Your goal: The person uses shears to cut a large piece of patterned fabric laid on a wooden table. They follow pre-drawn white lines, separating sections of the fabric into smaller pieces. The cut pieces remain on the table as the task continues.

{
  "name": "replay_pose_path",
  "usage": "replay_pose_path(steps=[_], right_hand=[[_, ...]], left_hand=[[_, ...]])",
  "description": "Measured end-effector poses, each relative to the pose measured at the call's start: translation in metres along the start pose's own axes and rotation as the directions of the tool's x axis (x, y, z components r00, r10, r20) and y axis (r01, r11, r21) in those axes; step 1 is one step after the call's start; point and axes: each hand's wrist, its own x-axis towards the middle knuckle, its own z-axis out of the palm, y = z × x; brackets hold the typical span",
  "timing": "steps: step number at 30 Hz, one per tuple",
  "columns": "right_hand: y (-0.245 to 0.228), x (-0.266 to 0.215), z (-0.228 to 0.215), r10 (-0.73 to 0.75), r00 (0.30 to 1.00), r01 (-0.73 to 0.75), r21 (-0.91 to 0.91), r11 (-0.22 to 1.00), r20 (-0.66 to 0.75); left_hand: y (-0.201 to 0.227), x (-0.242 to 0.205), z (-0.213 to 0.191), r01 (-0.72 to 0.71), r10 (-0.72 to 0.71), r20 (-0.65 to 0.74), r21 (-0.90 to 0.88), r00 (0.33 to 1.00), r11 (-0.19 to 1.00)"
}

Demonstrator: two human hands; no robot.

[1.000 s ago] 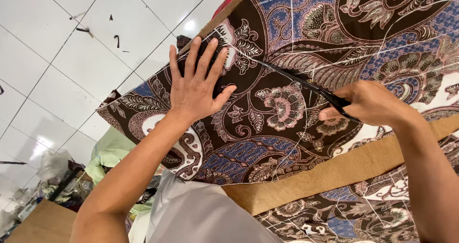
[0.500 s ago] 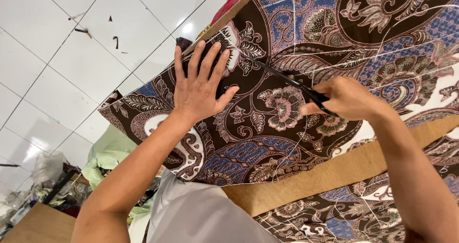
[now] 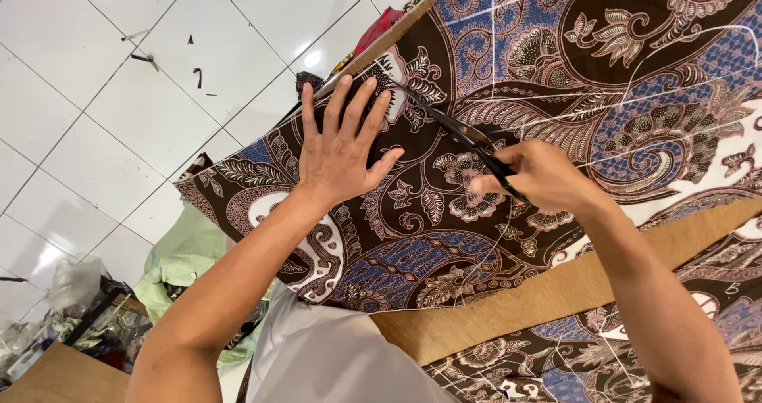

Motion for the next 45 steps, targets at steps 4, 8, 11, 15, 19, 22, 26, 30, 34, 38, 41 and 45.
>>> replay_pose_path(steps=[4,8,11,15,19,22,26,30,34,38,41,45], right_hand=[[-0.012,0.005,0.009,-0.064,0.997,0.068,0.091,0.994,-0.044],[-0.023,0.003,0.015,-0.041,0.998,0.046,0.133,0.990,-0.038],[-0.029,-0.001,0.014,-0.019,0.999,0.023,0.106,0.994,-0.044],[-0.041,-0.002,0.014,-0.032,0.998,0.038,0.110,0.993,-0.054],[-0.051,0.003,0.014,0.027,0.998,-0.023,0.066,0.998,-0.051],[-0.040,-0.003,0.019,-0.020,0.999,0.023,0.063,0.998,-0.044],[0.011,-0.036,0.049,0.081,0.984,-0.049,0.196,0.979,-0.156],[0.081,-0.092,0.116,0.297,0.861,-0.151,0.350,0.924,-0.413],[0.133,-0.138,0.222,0.510,0.645,-0.035,0.644,0.764,-0.570],[0.161,-0.153,0.330,0.763,0.487,0.084,0.892,0.444,-0.425],[0.178,-0.146,0.395,0.812,0.446,0.277,0.921,0.275,-0.377],[0.203,-0.126,0.447,0.887,0.405,0.331,0.940,0.082,-0.220]], left_hand=[[0.002,0.000,-0.001,0.002,-0.002,0.009,0.006,1.000,1.000],[0.001,-0.001,-0.001,0.003,-0.003,-0.003,0.011,1.000,1.000],[0.001,0.000,0.000,0.001,-0.001,0.000,0.003,1.000,1.000],[0.000,0.000,-0.002,-0.001,0.002,-0.013,0.008,1.000,1.000],[0.001,0.000,-0.002,0.001,-0.001,-0.017,0.005,1.000,1.000],[-0.001,-0.004,0.002,-0.028,0.029,-0.062,0.016,0.998,0.999],[-0.005,-0.011,0.020,-0.164,0.186,-0.191,0.122,0.964,0.979],[0.015,-0.009,0.028,-0.246,0.233,-0.296,-0.008,0.926,0.969],[0.073,0.011,0.028,-0.401,0.370,-0.194,-0.153,0.909,0.903],[0.142,0.082,0.033,-0.571,0.555,-0.138,-0.155,0.820,0.806],[0.198,0.140,0.037,-0.603,0.611,0.015,-0.136,0.792,0.786],[0.266,0.211,0.035,-0.654,0.652,0.106,-0.016,0.751,0.756]])
